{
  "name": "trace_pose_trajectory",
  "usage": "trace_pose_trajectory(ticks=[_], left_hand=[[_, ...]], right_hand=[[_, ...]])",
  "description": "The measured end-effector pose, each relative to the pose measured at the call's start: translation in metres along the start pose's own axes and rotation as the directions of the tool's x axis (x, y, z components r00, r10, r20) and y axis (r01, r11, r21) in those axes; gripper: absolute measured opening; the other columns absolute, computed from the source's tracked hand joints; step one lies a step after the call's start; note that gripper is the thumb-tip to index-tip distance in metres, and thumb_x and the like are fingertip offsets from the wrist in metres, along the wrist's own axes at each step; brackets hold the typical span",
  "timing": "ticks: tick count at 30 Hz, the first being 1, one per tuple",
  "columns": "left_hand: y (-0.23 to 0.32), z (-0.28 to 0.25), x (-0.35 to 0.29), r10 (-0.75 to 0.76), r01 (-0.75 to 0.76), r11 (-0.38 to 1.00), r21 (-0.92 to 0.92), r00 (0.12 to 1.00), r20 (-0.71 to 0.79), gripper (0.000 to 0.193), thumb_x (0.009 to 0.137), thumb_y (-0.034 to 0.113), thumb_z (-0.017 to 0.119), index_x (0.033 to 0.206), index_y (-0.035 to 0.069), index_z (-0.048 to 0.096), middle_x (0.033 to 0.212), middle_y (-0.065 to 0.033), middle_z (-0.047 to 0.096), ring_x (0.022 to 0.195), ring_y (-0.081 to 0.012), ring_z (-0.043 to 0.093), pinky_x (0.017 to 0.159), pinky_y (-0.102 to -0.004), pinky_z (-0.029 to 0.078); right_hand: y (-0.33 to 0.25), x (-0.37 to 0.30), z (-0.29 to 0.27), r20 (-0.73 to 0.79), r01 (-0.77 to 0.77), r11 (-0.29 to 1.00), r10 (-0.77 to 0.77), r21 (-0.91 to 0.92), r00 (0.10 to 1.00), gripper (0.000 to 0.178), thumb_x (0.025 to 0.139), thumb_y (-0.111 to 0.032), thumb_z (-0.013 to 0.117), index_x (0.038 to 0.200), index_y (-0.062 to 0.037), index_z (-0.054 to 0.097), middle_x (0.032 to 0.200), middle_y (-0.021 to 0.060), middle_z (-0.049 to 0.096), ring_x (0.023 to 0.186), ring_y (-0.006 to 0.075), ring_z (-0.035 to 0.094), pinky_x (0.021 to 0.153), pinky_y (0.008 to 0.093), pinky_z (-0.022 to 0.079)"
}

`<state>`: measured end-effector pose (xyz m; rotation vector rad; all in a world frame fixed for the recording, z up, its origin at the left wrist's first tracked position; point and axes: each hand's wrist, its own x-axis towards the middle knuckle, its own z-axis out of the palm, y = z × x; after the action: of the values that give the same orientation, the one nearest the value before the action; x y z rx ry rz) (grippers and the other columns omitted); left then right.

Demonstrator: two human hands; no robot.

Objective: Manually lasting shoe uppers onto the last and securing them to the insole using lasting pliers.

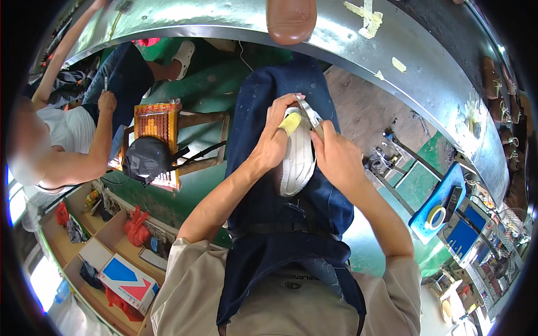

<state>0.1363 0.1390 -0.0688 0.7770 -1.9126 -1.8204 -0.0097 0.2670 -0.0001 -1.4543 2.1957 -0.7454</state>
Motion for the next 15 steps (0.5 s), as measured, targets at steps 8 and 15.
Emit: trace_pose_trajectory(ticks=[8,15], left_hand=[[0.022,0.007,0.002,-0.246,0.172,0.709,-0.684,0.969,-0.01,0.058,0.113,0.046,0.035,0.155,0.006,0.04,0.135,-0.0102,0.06,0.123,-0.0219,0.059,0.109,-0.0372,0.045],[-0.007,0.012,-0.027,-0.315,0.199,0.75,-0.631,0.946,-0.077,0.046,0.113,0.023,0.039,0.156,0.006,0.041,0.153,-0.011,0.05,0.143,-0.0217,0.045,0.121,-0.0366,0.033]], right_hand=[[0.004,-0.011,-0.046,0.415,0.289,0.951,-0.22,-0.11,0.883,0.025,0.104,-0.028,0.058,0.1,-0.0032,0.055,0.082,0.0161,0.067,0.076,0.0388,0.068,0.066,0.0495,0.051],[0.008,-0.003,-0.048,0.669,0.376,0.923,-0.331,0.083,0.665,0.021,0.098,-0.023,0.064,0.096,-0.0038,0.057,0.086,0.0165,0.067,0.08,0.0383,0.069,0.067,0.0481,0.053]])
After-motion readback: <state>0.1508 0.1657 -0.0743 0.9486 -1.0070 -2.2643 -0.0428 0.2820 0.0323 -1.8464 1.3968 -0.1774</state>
